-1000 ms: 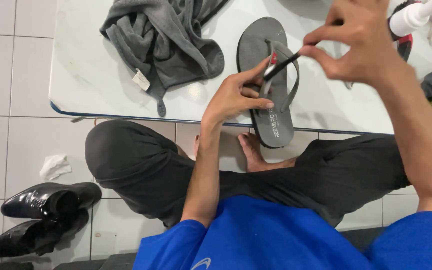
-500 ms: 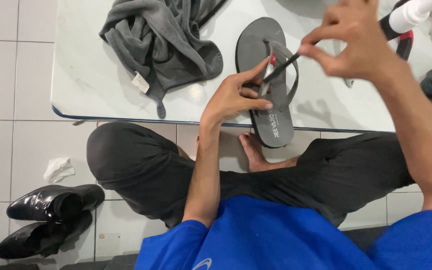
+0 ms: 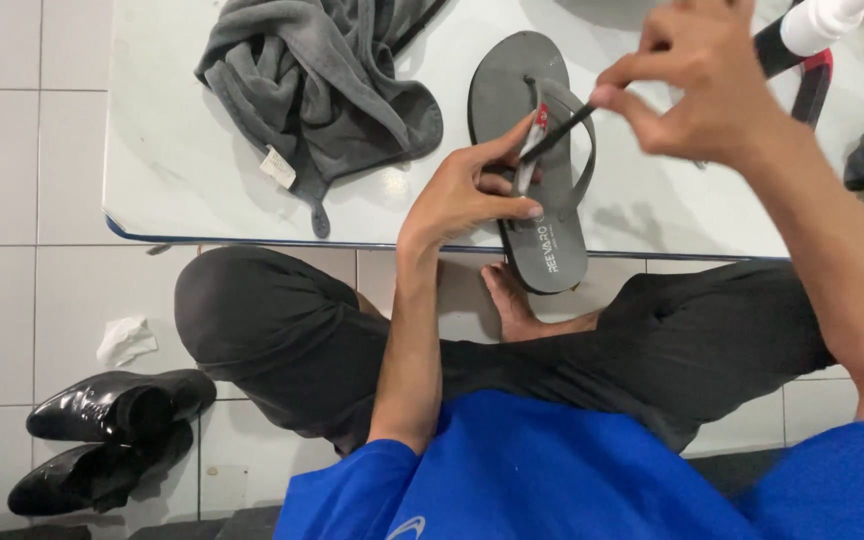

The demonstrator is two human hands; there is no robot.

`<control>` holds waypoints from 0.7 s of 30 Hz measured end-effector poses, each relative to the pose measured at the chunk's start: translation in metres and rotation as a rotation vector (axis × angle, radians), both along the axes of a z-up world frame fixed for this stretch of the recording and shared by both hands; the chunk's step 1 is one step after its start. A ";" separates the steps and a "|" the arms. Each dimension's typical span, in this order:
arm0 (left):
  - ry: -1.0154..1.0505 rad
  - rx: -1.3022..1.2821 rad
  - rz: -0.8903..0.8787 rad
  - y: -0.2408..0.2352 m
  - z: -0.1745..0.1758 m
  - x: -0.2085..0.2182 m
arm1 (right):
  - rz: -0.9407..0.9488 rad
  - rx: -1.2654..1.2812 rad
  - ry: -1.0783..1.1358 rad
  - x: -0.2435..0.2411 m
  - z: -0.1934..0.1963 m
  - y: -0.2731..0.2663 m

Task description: The person applies a white cleaning liquid to a gray flip-flop, scrubs the strap and sole with a brush, and wipes it with a gray cloth. The person repeats this process on the second flip-flop, scrubbing and wiping both items.

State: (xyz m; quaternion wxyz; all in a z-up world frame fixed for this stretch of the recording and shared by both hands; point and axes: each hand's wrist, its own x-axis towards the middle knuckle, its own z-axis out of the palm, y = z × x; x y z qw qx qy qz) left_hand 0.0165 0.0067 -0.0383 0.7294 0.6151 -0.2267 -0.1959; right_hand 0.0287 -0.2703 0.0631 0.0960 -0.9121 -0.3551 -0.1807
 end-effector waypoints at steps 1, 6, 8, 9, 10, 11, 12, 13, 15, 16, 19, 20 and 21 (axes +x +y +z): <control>-0.004 0.047 0.016 0.001 0.000 -0.002 | 0.049 -0.056 -0.019 -0.008 -0.001 0.012; 0.008 -0.001 0.007 0.000 -0.002 -0.001 | 0.018 -0.078 -0.088 0.000 -0.001 -0.001; 0.049 0.015 0.012 0.000 -0.003 -0.001 | -0.003 -0.087 -0.121 -0.002 -0.002 0.003; 0.005 0.011 0.011 -0.001 -0.007 0.000 | 0.050 -0.057 -0.084 0.000 -0.004 0.003; -0.048 0.009 0.002 -0.001 -0.009 0.003 | 0.094 -0.026 -0.057 0.000 -0.005 0.002; -0.045 0.013 -0.003 0.001 -0.011 -0.003 | 0.090 -0.021 -0.054 -0.001 -0.012 -0.005; -0.023 -0.019 -0.015 0.001 -0.008 -0.001 | 0.032 -0.036 -0.082 0.005 -0.011 -0.015; -0.002 -0.052 -0.028 0.000 -0.006 0.000 | -0.026 -0.051 -0.111 0.012 -0.011 -0.024; -0.047 -0.001 -0.011 -0.001 -0.001 0.006 | 0.035 -0.077 -0.089 0.005 -0.006 -0.002; -0.070 0.070 -0.003 0.002 -0.002 -0.001 | 0.090 -0.084 -0.045 -0.006 -0.011 0.012; 0.004 -0.034 -0.027 0.002 0.001 -0.002 | 0.007 0.037 -0.002 0.009 -0.007 -0.018; -0.008 -0.042 -0.024 0.002 0.003 0.000 | 0.010 0.029 -0.013 0.007 -0.005 -0.013; -0.004 -0.010 -0.022 0.002 0.006 0.002 | 0.000 -0.033 -0.066 0.006 -0.004 -0.007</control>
